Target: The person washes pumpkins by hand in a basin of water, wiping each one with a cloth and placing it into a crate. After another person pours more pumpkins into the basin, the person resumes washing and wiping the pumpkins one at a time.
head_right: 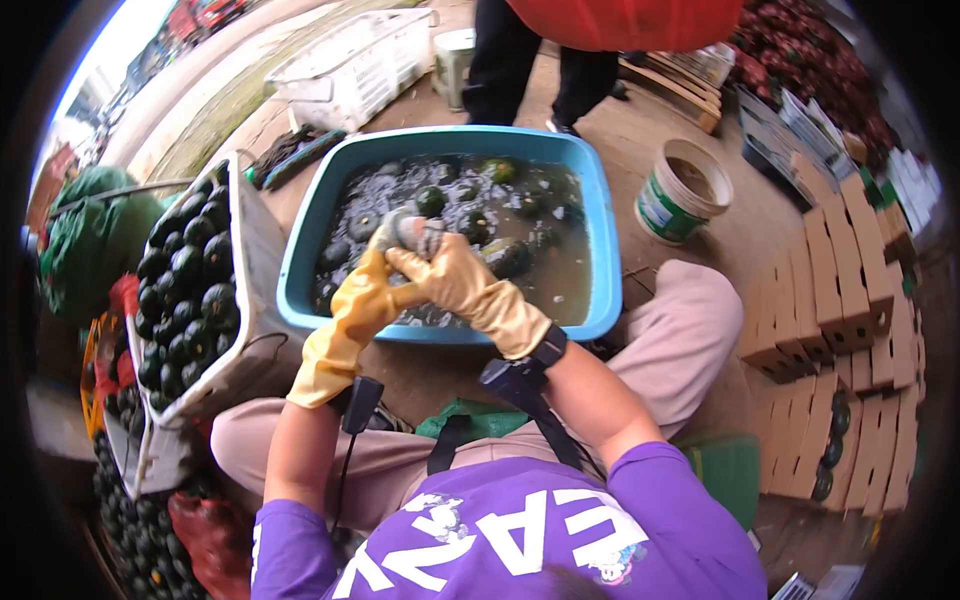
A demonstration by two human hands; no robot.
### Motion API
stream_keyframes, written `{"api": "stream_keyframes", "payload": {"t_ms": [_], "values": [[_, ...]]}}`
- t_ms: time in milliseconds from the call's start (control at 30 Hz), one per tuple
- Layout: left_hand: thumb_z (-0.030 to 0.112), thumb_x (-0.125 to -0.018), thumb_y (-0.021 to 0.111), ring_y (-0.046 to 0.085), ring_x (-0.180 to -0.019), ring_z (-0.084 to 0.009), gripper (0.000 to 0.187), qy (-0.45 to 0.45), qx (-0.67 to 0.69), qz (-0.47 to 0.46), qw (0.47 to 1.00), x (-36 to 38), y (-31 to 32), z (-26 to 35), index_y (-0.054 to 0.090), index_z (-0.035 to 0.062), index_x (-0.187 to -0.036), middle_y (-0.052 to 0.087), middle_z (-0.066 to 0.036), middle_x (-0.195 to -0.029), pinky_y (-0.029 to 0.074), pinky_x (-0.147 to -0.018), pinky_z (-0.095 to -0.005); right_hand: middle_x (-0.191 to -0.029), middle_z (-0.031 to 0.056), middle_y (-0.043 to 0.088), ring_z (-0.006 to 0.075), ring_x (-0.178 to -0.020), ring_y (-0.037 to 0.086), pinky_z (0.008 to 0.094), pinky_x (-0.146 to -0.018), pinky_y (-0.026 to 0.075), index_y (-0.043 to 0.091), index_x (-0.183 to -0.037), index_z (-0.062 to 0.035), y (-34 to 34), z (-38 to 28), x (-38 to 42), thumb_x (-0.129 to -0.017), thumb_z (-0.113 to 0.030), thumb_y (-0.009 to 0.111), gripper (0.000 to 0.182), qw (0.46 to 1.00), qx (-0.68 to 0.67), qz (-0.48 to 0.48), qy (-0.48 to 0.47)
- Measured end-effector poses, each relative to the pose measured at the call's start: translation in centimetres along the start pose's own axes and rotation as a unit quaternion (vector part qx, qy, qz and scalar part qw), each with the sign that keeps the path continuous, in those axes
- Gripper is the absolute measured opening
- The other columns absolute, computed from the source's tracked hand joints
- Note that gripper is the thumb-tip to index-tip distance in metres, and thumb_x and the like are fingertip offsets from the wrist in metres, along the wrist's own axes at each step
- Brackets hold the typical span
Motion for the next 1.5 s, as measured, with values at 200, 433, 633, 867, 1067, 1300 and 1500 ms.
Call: {"api": "stream_keyframes", "payload": {"t_ms": [200, 433, 633, 867, 1067, 1300, 1500], "values": [[0.012, -0.091, 0.060, 0.066, -0.100, -0.0225, 0.031, -0.079, 0.118, -0.121, 0.983, -0.5, -0.5, -4.7, 0.067, 0.0017, -0.119, 0.070, -0.011, -0.116, 0.052, -0.087, -0.0333, -0.088, 0.0228, 0.071, 0.0356, -0.083, 0.070, 0.0429, -0.073, 0.054, 0.073, -0.102, -0.0046, 1.0, 3.4, 0.6, -0.086, -0.028, 0.067, 0.028, 0.994, 0.084, -0.023, 0.071], [0.016, -0.093, 0.062, 0.067, -0.103, -0.0401, 0.027, 0.076, -0.245, -0.153, 0.954, -3.1, -0.4, 0.5, 0.068, -0.0009, -0.114, 0.069, -0.025, -0.112, 0.054, -0.089, -0.0429, -0.103, 0.0105, 0.076, 0.0223, -0.094, 0.071, 0.0368, -0.084, 0.055, 0.071, -0.119, -0.0010, -4.0, 7.8, 5.3, -0.081, -0.012, 0.081, 0.041, 0.970, -0.137, 0.185, 0.077], [0.016, -0.093, 0.062, 0.067, -0.103, -0.0396, 0.028, 0.122, -0.195, -0.276, 0.933, -5.2, 8.1, 1.5, 0.068, -0.0001, -0.115, 0.069, -0.024, -0.114, 0.054, -0.090, -0.0427, -0.095, 0.0100, 0.075, 0.0232, -0.086, 0.069, 0.0368, -0.078, 0.054, 0.071, -0.114, -0.0009, -2.3, 4.3, 4.5, -0.084, -0.017, 0.077, 0.035, 0.947, -0.210, 0.244, 0.020], [0.017, -0.094, 0.062, 0.067, -0.104, -0.0391, 0.028, 0.186, -0.150, -0.396, 0.887, -6.0, 17.0, 3.7, 0.067, 0.0008, -0.116, 0.069, -0.023, -0.115, 0.054, -0.090, -0.0424, -0.086, 0.0094, 0.072, 0.0243, -0.077, 0.067, 0.0368, -0.072, 0.052, 0.071, -0.109, -0.0008, -10.9, -4.3, 22.7, -0.088, -0.023, 0.072, 0.031, 0.877, -0.085, 0.472, 0.041], [0.017, -0.094, 0.062, 0.067, -0.104, -0.0386, 0.029, 0.248, -0.139, -0.463, 0.839, -2.8, 23.6, 7.2, 0.067, 0.0016, -0.117, 0.069, -0.022, -0.117, 0.054, -0.091, -0.0422, -0.077, 0.0089, 0.071, 0.0252, -0.069, 0.065, 0.0368, -0.066, 0.051, 0.071, -0.104, -0.0007, -12.2, -7.0, 38.4, -0.091, -0.028, 0.069, 0.030, 0.682, 0.129, 0.702, 0.160], [0.017, -0.094, 0.062, 0.067, -0.104, -0.0380, 0.029, 0.300, -0.137, -0.495, 0.804, 2.2, 28.0, 13.1, 0.067, 0.0025, -0.119, 0.068, -0.021, -0.118, 0.054, -0.091, -0.0420, -0.068, 0.0083, 0.068, 0.0262, -0.060, 0.062, 0.0368, -0.059, 0.050, 0.071, -0.098, -0.0006, -20.3, -10.2, 36.9, -0.095, -0.034, 0.064, 0.034, 0.510, 0.489, 0.632, 0.318], [0.018, -0.094, 0.062, 0.067, -0.105, -0.0375, 0.030, 0.313, -0.158, -0.504, 0.789, 3.8, 31.1, 15.2, 0.066, 0.0033, -0.120, 0.068, -0.020, -0.120, 0.054, -0.091, -0.0418, -0.082, 0.0116, 0.065, 0.0243, -0.076, 0.064, 0.0364, -0.067, 0.051, 0.067, -0.088, -0.0042, -24.2, -16.2, 67.9, -0.082, -0.012, 0.061, 0.012, 0.306, 0.674, 0.396, 0.543]]}}
Point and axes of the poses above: each hand's wrist, its own x-axis away from the middle knuckle, its own y-axis out of the palm, z = x × y, the point moved 10 cm from there along -x, towards the middle knuckle
